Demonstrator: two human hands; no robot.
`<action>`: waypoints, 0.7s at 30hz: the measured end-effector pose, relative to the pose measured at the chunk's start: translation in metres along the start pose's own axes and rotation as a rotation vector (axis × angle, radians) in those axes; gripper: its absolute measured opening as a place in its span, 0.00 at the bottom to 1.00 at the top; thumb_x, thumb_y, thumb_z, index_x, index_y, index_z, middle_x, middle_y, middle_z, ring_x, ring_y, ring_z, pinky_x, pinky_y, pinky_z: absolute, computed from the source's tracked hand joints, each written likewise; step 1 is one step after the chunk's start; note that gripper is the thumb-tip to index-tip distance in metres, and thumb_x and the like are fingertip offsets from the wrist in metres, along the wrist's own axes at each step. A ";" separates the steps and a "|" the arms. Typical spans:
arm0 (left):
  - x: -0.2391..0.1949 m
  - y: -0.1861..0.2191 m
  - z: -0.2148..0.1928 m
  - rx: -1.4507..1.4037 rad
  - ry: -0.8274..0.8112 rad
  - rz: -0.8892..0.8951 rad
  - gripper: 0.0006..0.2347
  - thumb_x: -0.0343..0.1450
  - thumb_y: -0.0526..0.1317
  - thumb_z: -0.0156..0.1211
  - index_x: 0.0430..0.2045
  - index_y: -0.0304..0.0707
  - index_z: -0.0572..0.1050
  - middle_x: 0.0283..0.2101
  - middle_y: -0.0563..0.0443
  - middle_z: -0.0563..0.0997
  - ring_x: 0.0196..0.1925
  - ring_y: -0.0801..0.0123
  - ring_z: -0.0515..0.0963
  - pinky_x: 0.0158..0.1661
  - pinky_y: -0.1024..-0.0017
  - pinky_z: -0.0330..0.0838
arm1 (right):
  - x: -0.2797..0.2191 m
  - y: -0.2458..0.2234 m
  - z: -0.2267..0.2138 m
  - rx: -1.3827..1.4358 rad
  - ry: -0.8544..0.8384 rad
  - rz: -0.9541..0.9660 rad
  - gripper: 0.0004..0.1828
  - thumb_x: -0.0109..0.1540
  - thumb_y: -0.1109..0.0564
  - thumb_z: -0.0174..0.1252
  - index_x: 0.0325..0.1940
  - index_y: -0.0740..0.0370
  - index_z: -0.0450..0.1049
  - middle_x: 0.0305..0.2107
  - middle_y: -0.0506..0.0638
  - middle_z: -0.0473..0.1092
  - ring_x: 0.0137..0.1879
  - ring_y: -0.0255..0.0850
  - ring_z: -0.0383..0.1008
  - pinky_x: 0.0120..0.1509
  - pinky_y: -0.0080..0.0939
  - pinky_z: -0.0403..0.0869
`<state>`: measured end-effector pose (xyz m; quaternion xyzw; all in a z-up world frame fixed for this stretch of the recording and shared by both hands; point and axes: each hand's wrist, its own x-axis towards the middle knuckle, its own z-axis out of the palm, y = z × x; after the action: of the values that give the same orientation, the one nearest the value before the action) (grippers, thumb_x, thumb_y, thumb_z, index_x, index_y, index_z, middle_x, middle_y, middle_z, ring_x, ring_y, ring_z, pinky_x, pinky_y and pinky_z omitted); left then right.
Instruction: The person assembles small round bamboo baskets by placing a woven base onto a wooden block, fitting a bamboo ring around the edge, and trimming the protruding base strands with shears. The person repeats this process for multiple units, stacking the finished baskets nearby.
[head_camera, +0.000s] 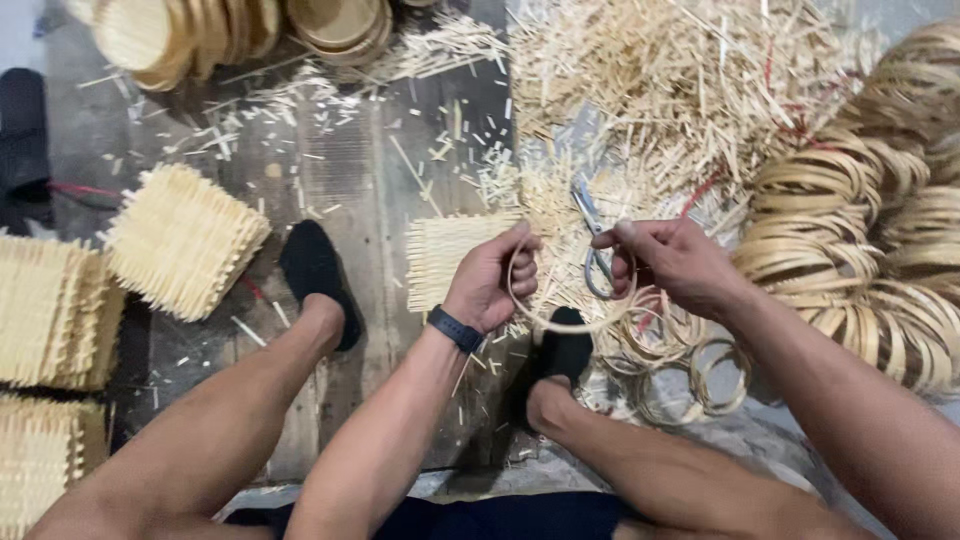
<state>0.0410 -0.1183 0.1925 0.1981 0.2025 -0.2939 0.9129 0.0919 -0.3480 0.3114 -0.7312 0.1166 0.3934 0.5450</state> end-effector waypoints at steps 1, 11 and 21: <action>-0.005 0.004 -0.004 -0.065 -0.018 0.044 0.14 0.76 0.47 0.61 0.30 0.34 0.74 0.21 0.60 0.64 0.23 0.77 0.62 0.24 0.77 0.57 | 0.009 0.003 0.007 0.081 -0.001 -0.002 0.22 0.69 0.45 0.49 0.47 0.67 0.78 0.22 0.48 0.71 0.29 0.38 0.74 0.38 0.42 0.77; -0.015 0.040 -0.032 -0.023 0.214 0.011 0.16 0.70 0.41 0.63 0.14 0.47 0.63 0.11 0.63 0.58 0.11 0.79 0.52 0.13 0.77 0.43 | 0.060 0.029 0.084 0.768 0.003 0.014 0.21 0.58 0.49 0.64 0.20 0.47 0.59 0.11 0.38 0.51 0.16 0.28 0.48 0.17 0.31 0.48; -0.021 0.043 -0.049 0.004 0.196 0.035 0.14 0.70 0.41 0.63 0.14 0.44 0.66 0.12 0.62 0.59 0.12 0.79 0.53 0.13 0.78 0.44 | 0.065 0.031 0.097 0.742 0.071 -0.056 0.19 0.61 0.50 0.63 0.21 0.52 0.62 0.13 0.39 0.52 0.18 0.30 0.48 0.19 0.32 0.49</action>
<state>0.0391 -0.0529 0.1723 0.2314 0.2865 -0.2573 0.8934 0.0724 -0.2565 0.2346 -0.5000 0.2498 0.2838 0.7792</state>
